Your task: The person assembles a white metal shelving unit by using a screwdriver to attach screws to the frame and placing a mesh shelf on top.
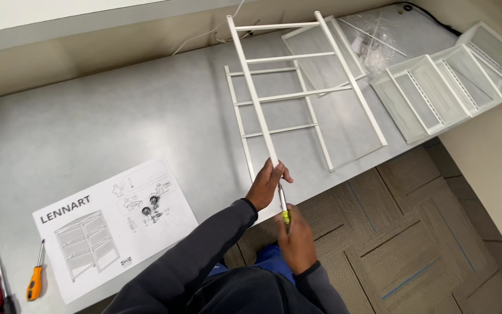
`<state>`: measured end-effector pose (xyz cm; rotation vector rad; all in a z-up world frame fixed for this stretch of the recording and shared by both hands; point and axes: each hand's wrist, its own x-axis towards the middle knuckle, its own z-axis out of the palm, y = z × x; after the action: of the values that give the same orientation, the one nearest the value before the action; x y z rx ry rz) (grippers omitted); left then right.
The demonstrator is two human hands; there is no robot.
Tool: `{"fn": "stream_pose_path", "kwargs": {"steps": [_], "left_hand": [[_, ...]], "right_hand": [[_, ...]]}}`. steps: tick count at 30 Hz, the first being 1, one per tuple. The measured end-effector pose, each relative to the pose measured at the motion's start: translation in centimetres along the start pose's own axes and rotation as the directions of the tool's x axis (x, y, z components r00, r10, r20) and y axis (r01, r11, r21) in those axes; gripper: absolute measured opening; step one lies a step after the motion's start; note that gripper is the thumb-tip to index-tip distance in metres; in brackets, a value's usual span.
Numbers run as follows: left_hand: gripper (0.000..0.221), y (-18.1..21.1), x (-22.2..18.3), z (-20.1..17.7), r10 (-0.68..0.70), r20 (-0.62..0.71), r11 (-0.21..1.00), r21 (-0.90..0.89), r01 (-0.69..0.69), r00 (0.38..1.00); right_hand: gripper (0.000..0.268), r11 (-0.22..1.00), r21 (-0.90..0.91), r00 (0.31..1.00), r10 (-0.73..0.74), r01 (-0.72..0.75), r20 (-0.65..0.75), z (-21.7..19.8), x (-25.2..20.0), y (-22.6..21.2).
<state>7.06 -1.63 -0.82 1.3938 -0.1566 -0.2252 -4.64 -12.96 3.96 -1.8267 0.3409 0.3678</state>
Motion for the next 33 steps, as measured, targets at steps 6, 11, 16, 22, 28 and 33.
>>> {"fn": "stream_pose_path", "kwargs": {"steps": [6,11,16,22,28,33], "left_hand": [[0.038,-0.2,-0.1,-0.4,0.039,-0.018,0.999,0.004,-0.039,0.999],[0.035,-3.6,0.2,-0.6,0.092,-0.009,0.993,-0.073,-0.092,0.996],[0.040,-0.8,-0.3,-0.5,0.067,-0.020,0.997,-0.034,-0.067,0.998],[0.042,0.6,-1.6,-0.9,0.030,-0.026,1.000,-0.007,-0.030,0.999],[0.027,-2.1,-6.9,-5.2,0.188,-0.086,0.948,0.277,-0.158,0.978],[0.006,-10.9,-14.6,-10.9,0.083,-0.139,0.894,0.447,-0.012,0.987]], "right_hand": [[0.032,0.859,-0.508,0.996,-0.085,0.064,-0.019,-1.1,2.3,2.2],[0.037,0.846,0.500,0.907,-0.048,-0.185,0.417,-3.1,4.9,5.8],[0.034,0.565,0.671,0.728,-0.171,-0.479,0.664,-3.2,4.5,4.1],[0.035,0.623,0.669,0.783,-0.141,-0.406,0.606,-2.5,3.6,3.6],[0.029,0.977,0.207,0.979,-0.087,0.047,0.186,-0.6,0.9,-0.1],[0.042,0.766,-0.629,0.981,-0.194,0.133,-0.029,-0.5,1.3,1.1]]}}
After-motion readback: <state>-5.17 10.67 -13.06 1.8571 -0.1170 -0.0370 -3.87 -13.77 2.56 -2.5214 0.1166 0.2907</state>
